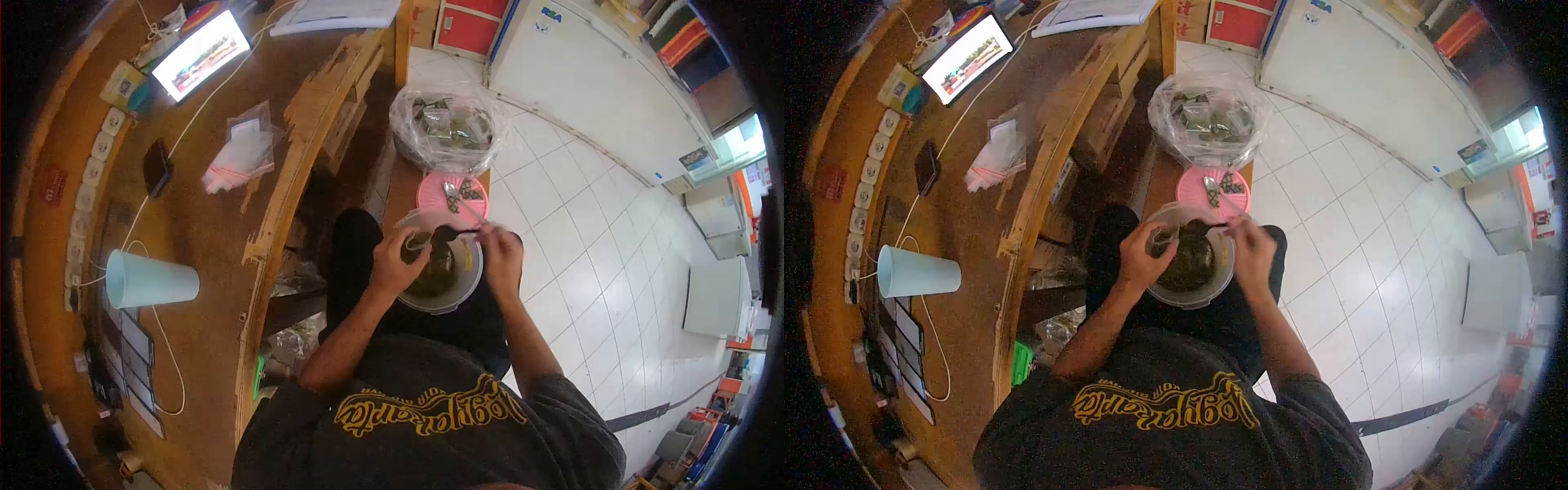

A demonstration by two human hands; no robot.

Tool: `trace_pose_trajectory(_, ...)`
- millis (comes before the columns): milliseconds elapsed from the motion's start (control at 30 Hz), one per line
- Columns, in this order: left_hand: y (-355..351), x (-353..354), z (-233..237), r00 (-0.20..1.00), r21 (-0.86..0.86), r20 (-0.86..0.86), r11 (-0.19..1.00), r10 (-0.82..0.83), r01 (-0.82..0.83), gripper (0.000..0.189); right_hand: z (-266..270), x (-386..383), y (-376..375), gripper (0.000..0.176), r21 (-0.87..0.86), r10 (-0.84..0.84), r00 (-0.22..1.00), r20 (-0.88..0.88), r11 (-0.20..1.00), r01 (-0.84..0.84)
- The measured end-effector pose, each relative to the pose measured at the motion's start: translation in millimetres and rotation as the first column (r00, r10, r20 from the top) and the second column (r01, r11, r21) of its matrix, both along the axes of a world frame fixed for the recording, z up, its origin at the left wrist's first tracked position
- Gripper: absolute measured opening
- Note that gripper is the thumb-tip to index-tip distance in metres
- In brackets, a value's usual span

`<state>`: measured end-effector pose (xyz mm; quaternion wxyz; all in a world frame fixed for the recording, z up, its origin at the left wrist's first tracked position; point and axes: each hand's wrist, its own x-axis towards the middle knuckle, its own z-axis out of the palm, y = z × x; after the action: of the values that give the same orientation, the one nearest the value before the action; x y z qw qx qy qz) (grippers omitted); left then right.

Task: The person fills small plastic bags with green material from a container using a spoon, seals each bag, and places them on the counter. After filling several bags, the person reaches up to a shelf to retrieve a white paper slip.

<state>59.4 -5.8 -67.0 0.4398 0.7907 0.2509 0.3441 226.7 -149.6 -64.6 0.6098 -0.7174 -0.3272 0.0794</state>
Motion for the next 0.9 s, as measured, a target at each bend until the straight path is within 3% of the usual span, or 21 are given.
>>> trace_pose_trajectory(33,4,1,-1,1.000,0.006,0.001,1.000,0.005,-0.005,0.039,3,-15,2,0.014,-0.289,0.028,0.999,-0.026,0.957,-0.035)
trace_pose_trajectory(67,4,-1,-4,1.000,0.020,-0.008,1.000,0.012,-0.011,0.037,-22,-25,4,0.017,-0.377,0.131,0.991,-0.016,0.917,-0.128)
trace_pose_trajectory(133,7,-3,-6,0.999,0.048,-0.012,0.998,0.038,-0.037,0.036,-32,-43,9,0.026,-0.720,0.559,0.796,0.233,0.649,-0.246)
trace_pose_trajectory(167,8,-3,-5,1.000,0.043,0.012,0.999,0.021,-0.021,0.036,-32,-50,11,0.026,-0.710,0.568,0.786,0.243,0.657,-0.255)
trace_pose_trajectory(233,8,-7,-3,0.999,0.049,0.035,0.998,0.027,-0.028,0.037,-23,-66,10,0.036,-0.948,0.812,0.584,-0.008,0.179,-0.262)
trace_pose_trajectory(267,9,-9,-2,1.000,0.014,0.024,1.000,0.020,-0.021,0.037,-15,-67,9,0.036,-0.947,0.824,0.567,0.004,0.186,-0.263)
trace_pose_trajectory(333,11,-11,-10,0.999,0.003,0.022,0.999,0.042,-0.042,0.037,5,-60,7,0.040,-0.772,0.730,0.654,-0.198,0.295,-0.563)
trace_pose_trajectory(367,10,-14,-17,0.998,0.016,0.031,0.998,0.056,-0.056,0.037,10,-57,10,0.040,-0.772,0.742,0.646,-0.183,0.298,-0.561)
trace_pose_trajectory(433,8,-15,-12,0.998,-0.036,0.058,0.999,0.006,-0.004,0.040,19,-49,15,0.042,-0.466,0.494,0.869,-0.008,0.768,-0.440)
trace_pose_trajectory(467,6,-14,-19,0.999,-0.011,0.047,1.000,-0.016,0.017,0.044,24,-49,16,0.038,-0.317,0.398,0.917,-0.031,0.866,-0.386)
trace_pose_trajectory(600,-1,-10,-7,0.996,0.087,0.073,0.995,-0.053,0.047,0.049,22,-37,18,0.029,-0.352,0.381,0.925,-0.006,0.865,-0.358)
trace_pose_trajectory(667,-1,-11,7,0.997,-0.008,0.038,0.998,-0.062,0.063,0.042,26,-32,19,0.019,-0.264,0.255,0.948,0.189,0.943,-0.201)
trace_pose_trajectory(700,0,-11,6,0.998,-0.005,0.039,0.998,-0.056,0.056,0.042,32,-32,20,0.019,-0.262,0.261,0.946,0.192,0.943,-0.207)
trace_pose_trajectory(767,0,-14,0,0.947,-0.413,0.275,0.869,-0.165,0.271,0.036,45,-33,18,0.013,-0.137,0.252,0.925,0.285,0.966,-0.220)
trace_pose_trajectory(800,0,-16,7,0.947,-0.413,0.276,0.870,-0.163,0.270,0.036,47,-35,17,0.013,-0.137,0.253,0.924,0.286,0.965,-0.222)
trace_pose_trajectory(867,1,-19,23,0.924,-0.647,0.373,0.692,-0.080,0.321,0.035,49,-40,17,0.010,-0.100,0.281,0.953,-0.112,0.951,-0.292)
trace_pose_trajectory(900,2,-18,23,0.924,-0.646,0.375,0.693,-0.078,0.321,0.035,48,-40,17,0.010,-0.099,0.284,0.953,-0.110,0.951,-0.294)
